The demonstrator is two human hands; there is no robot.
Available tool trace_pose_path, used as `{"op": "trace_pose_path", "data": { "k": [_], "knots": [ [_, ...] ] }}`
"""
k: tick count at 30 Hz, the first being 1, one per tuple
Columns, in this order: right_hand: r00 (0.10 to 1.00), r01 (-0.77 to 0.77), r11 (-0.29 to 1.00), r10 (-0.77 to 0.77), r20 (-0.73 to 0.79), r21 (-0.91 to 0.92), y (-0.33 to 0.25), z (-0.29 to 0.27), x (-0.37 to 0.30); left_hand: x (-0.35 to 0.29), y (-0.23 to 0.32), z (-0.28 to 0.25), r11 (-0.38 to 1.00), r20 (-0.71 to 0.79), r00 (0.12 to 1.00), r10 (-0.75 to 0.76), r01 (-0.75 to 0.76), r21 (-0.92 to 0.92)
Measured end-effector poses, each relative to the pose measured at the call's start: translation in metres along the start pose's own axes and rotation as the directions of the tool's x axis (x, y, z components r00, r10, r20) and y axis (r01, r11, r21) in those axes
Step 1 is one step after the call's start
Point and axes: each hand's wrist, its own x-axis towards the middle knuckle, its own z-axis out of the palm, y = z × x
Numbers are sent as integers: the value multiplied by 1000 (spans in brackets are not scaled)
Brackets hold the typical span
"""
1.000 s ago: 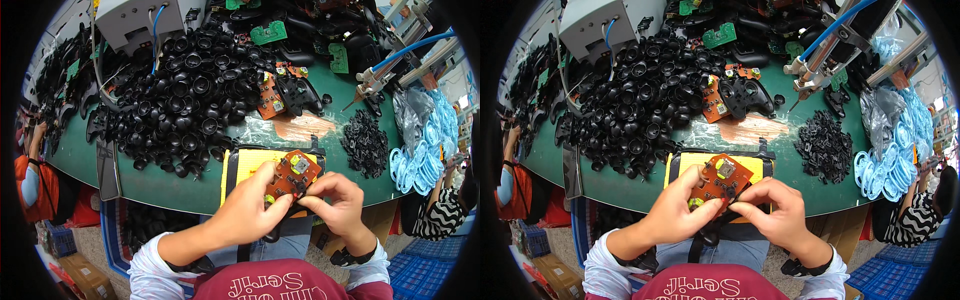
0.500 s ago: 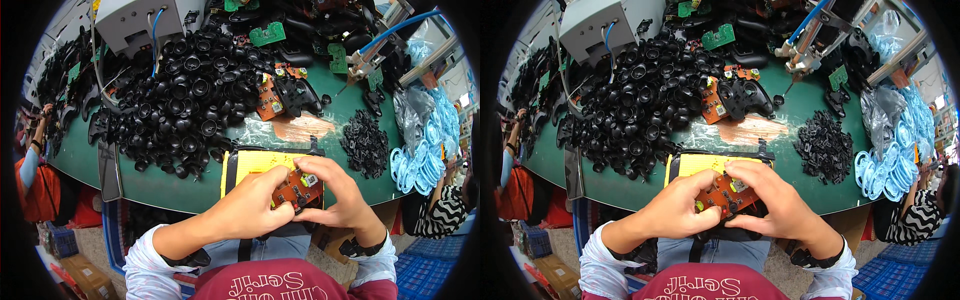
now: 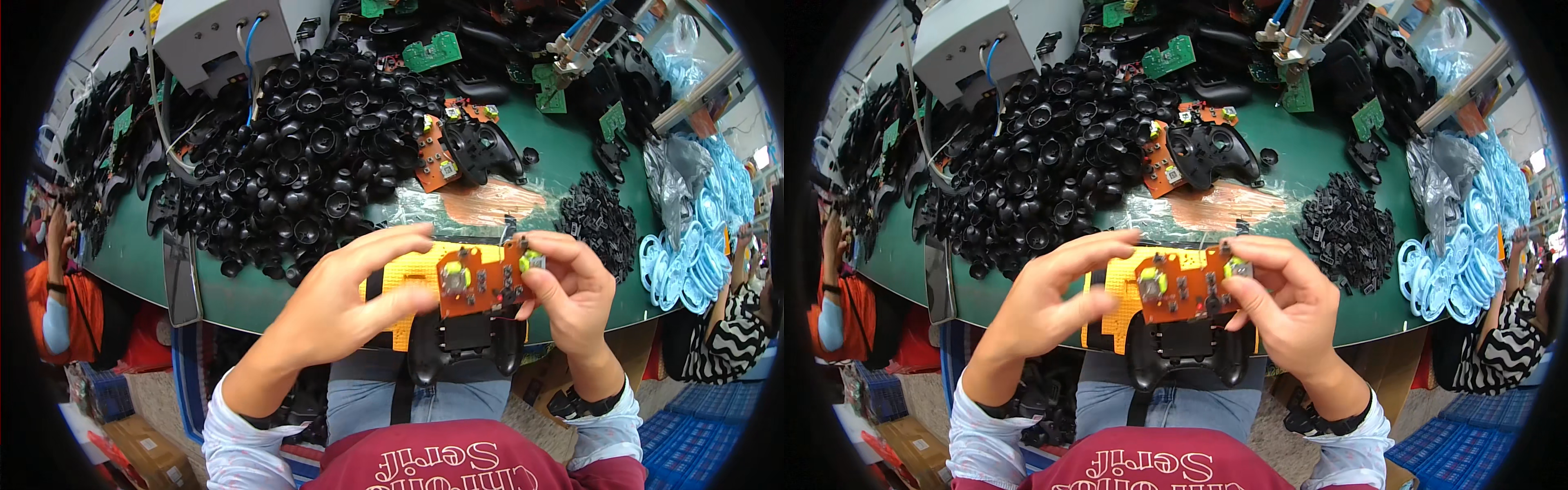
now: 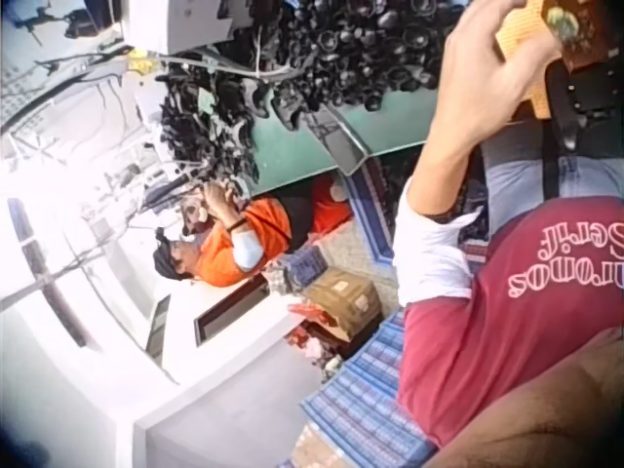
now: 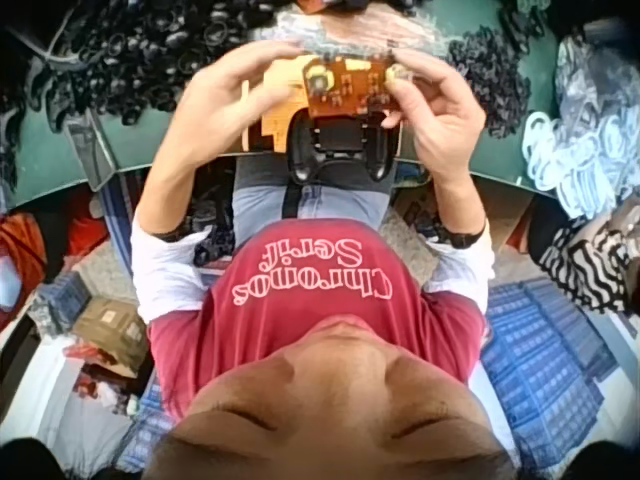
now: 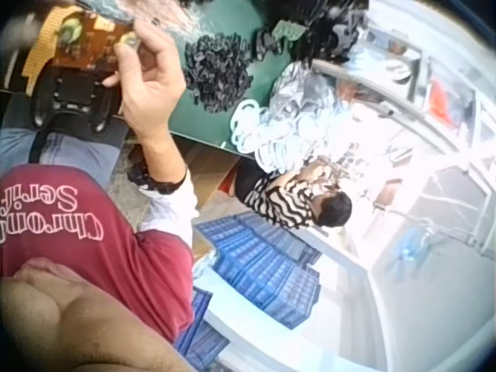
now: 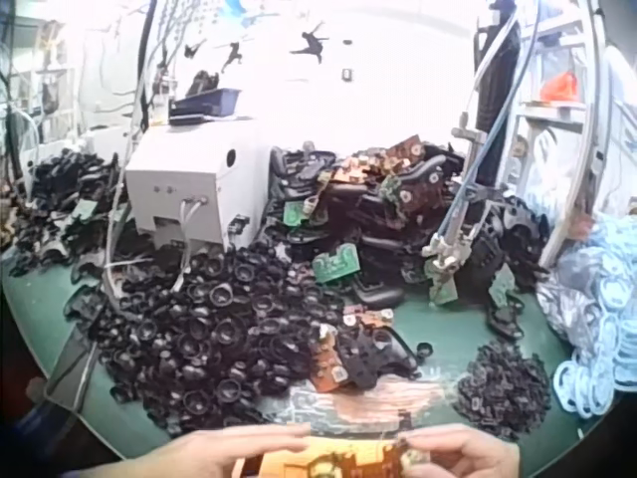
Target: Assemble internal components and shells of game controllers using specialized jigs and pneumatic presses.
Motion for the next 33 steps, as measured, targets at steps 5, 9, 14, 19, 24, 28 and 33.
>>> {"op": "trace_pose_path", "data": {
  "k": [5,9,14,19,24,28,33],
  "knots": [
    [981,-143,987,151,-118,71,5,6,4,-36,-6,23,989,102,992,74,-86,119],
    [968,-140,987,152,-198,73,7,15,6,-38,-12,49,984,28,993,113,-116,138],
    [967,-131,988,147,-208,86,5,19,4,-37,-19,59,985,-63,994,85,-74,158],
    [980,-45,998,36,-195,-42,3,14,-18,-42,-27,69,955,-170,974,150,-98,280],
    [986,-58,995,43,-163,-87,11,11,-37,-35,-15,70,964,-274,962,-6,78,253],
    [991,-48,989,30,-130,-137,19,12,-41,-34,-12,69,963,-259,966,14,56,262],
    [989,46,907,-101,-111,-419,20,14,-35,-33,-18,52,985,-172,981,89,-62,159]
  ]
}}
